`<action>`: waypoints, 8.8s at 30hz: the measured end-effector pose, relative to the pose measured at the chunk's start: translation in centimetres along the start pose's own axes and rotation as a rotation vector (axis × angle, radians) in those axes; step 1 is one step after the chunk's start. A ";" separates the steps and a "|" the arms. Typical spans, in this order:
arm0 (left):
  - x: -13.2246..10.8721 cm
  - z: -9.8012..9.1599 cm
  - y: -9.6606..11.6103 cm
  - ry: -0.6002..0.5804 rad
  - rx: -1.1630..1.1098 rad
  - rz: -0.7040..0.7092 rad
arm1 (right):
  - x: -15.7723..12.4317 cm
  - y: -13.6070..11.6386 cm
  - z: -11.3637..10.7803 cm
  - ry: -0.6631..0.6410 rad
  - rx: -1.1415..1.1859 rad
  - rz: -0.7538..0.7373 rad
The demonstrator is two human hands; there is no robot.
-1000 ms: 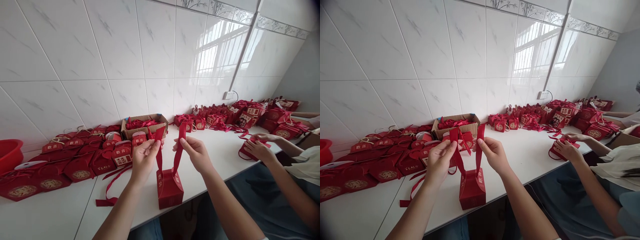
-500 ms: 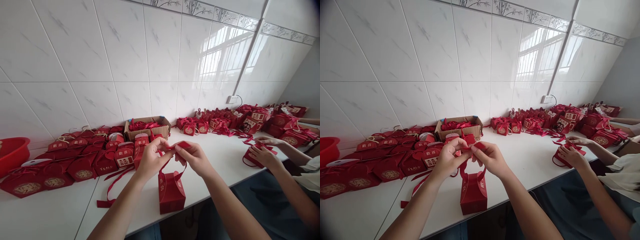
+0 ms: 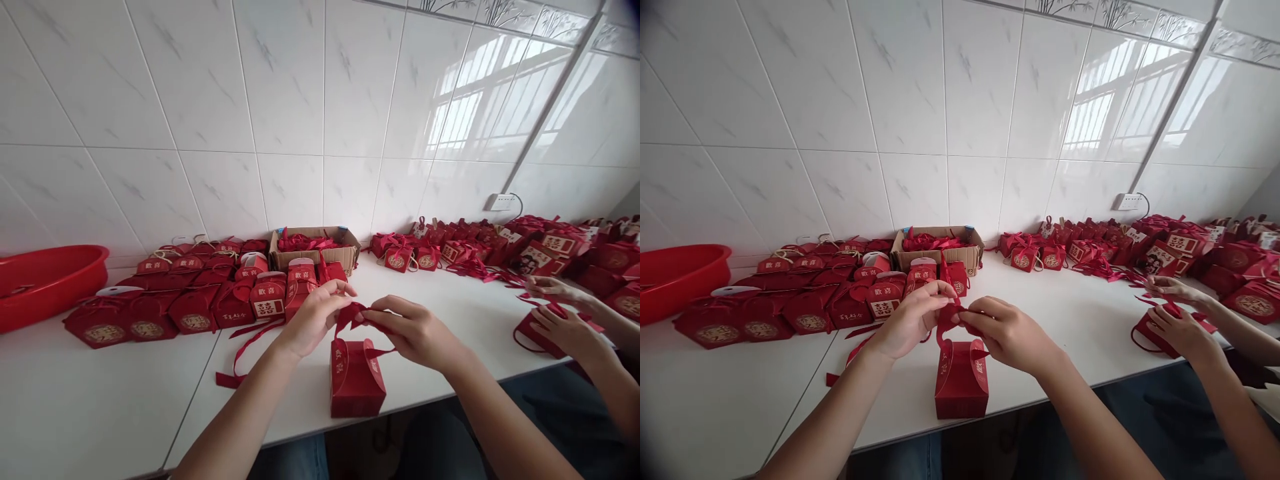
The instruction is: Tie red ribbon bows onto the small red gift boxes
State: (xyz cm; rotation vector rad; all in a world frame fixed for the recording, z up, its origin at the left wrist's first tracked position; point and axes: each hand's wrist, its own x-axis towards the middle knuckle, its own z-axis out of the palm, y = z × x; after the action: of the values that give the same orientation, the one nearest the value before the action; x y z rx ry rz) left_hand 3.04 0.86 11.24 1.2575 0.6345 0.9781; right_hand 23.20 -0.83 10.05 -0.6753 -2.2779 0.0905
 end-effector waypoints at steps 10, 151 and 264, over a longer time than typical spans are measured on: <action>-1.9 -4.0 -2.2 0.540 1.023 0.787 | -5.0 0.7 4.0 0.593 0.442 0.670; -3.5 -2.0 -12.6 0.333 0.693 0.293 | -6.1 -2.0 11.2 0.163 0.480 0.858; -2.3 -1.3 -10.6 0.106 0.702 0.033 | -7.4 0.2 8.5 0.097 0.483 0.538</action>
State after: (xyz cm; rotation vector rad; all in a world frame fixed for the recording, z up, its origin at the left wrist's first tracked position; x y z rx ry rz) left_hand 3.56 -0.65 0.48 1.8368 1.1015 0.8786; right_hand 21.81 -3.22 -0.88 -0.9769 -1.8230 0.8145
